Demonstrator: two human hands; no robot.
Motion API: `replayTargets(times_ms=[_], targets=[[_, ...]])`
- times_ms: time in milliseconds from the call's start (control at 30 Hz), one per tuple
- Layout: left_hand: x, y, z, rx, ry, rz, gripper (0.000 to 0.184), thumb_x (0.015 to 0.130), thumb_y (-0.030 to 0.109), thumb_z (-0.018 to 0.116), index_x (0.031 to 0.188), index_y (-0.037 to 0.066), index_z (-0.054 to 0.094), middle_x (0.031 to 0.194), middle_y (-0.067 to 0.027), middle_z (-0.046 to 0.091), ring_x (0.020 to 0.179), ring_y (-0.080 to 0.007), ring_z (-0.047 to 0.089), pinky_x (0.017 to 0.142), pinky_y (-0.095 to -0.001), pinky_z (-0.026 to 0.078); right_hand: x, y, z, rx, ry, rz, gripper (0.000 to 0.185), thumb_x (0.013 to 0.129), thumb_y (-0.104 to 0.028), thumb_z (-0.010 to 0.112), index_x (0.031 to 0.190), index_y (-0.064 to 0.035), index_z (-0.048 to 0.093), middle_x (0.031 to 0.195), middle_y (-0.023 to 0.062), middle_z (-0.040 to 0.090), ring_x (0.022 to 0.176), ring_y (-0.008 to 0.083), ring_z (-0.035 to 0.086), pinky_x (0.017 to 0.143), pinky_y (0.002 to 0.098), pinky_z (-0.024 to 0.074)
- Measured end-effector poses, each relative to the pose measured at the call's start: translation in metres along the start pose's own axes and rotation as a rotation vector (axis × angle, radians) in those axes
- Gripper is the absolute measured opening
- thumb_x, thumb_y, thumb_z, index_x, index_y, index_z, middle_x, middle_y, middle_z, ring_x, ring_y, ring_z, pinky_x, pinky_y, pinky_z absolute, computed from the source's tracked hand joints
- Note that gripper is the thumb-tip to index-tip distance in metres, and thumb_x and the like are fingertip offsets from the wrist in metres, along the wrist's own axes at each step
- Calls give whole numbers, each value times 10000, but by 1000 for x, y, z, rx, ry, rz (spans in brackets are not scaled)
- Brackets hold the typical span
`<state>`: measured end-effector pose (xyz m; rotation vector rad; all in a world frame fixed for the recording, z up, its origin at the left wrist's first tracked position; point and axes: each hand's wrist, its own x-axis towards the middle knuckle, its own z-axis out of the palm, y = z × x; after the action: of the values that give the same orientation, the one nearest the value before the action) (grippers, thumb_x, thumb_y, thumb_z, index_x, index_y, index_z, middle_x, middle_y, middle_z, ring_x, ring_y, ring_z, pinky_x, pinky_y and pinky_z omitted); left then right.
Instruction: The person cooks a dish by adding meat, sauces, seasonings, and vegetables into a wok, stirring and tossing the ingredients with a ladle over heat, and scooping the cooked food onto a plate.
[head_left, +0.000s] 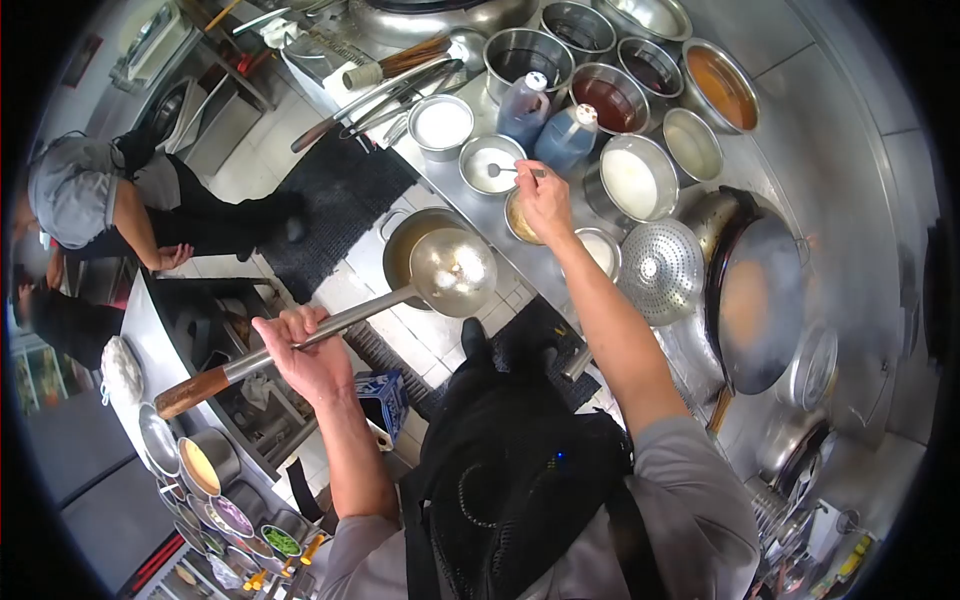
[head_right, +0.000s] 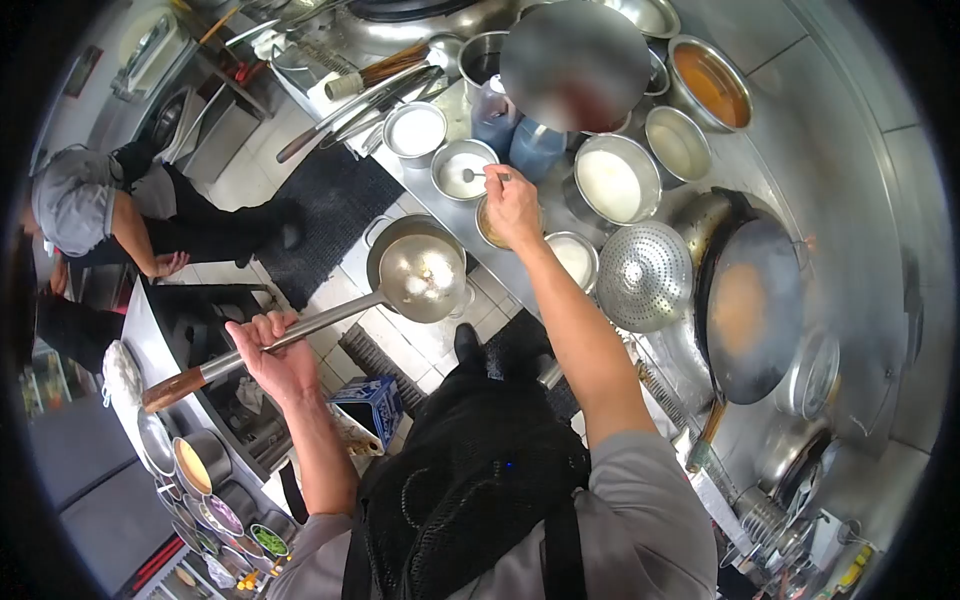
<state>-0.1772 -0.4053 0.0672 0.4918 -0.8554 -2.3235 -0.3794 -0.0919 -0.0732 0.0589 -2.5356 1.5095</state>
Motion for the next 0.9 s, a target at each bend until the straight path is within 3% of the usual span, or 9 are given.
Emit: replayTargets(times_ms=[67, 167, 267, 500, 667, 733, 800, 833, 900], targets=[[8, 3, -2, 20, 10, 29, 495, 1119, 444, 565, 752, 161, 390, 702, 20, 312, 721, -150, 338, 771, -349, 327, -6, -2, 4, 60, -15, 95, 269, 1060, -233, 588, 1093, -24, 753, 974, 201, 766, 905, 381, 739, 837, 438, 564], [21, 3, -4, 6, -6, 44, 496, 1120, 448, 562, 755, 157, 394, 703, 18, 319, 727, -153, 343, 774, -350, 327, -19, 8, 1, 3, -58, 56, 304, 1084, -258, 586, 1148, -5, 742, 953, 178, 775, 782, 295, 736, 704, 398, 572], [32, -1, 1, -29, -48, 50, 485, 1120, 444, 568, 772, 156, 391, 723, 15, 347, 741, -150, 361, 766, -330, 338, -25, 4, -5, 434, -25, 400, 384, 1115, -309, 585, 1251, 35, 687, 940, 106, 742, 692, 79, 610, 493, 264, 499], [48, -20, 40, -37, -49, 75, 500, 1104, 450, 598, 765, 150, 385, 718, 10, 368, 734, -155, 394, 772, -343, 376, -31, -40, -55, 810, 46, 424, 385, 1099, -294, 619, 1282, 42, 665, 968, 116, 731, 678, 93, 608, 509, 257, 506], [46, -29, 72, -45, -82, 104, 503, 1102, 458, 599, 762, 149, 394, 714, 10, 360, 722, -161, 387, 762, -346, 363, -18, -28, -53, 593, 175, 359, 382, 1094, -333, 629, 1256, 5, 702, 946, 87, 744, 657, 91, 625, 515, 261, 501], [39, -24, 71, -46, -81, 124, 497, 1100, 463, 602, 768, 154, 399, 709, 17, 370, 716, -150, 390, 745, -334, 372, -10, -3, -23, 153, 175, 79, 355, 1097, -332, 599, 1122, -20, 764, 1010, 132, 788, 714, 235, 736, 650, 389, 584], [25, -19, 79, -32, -36, 166, 495, 1094, 461, 614, 765, 152, 410, 704, 17, 360, 711, -141, 366, 727, -323, 361, -4, -7, -6, -162, 77, -151, 246, 1052, -245, 605, 1083, -74, 780, 1077, 207, 755, 979, 414, 720, 886, 481, 574], [19, -15, 80, -29, -43, 185, 493, 1093, 459, 616, 765, 150, 415, 702, 17, 358, 710, -139, 359, 721, -321, 357, -5, -8, -5, -303, -86, 20, 256, 1032, -278, 646, 1057, -61, 779, 1146, 223, 734, 1035, 404, 715, 944, 496, 554], [4, -10, 87, -45, -80, 233, 471, 1099, 434, 618, 778, 149, 425, 699, 20, 352, 698, -142, 348, 711, -320, 349, -23, -20, -24, -301, 84, 13, 293, 1002, -312, 696, 1071, -38, 771, 1174, 228, 721, 1030, 417, 717, 942, 505, 554]])
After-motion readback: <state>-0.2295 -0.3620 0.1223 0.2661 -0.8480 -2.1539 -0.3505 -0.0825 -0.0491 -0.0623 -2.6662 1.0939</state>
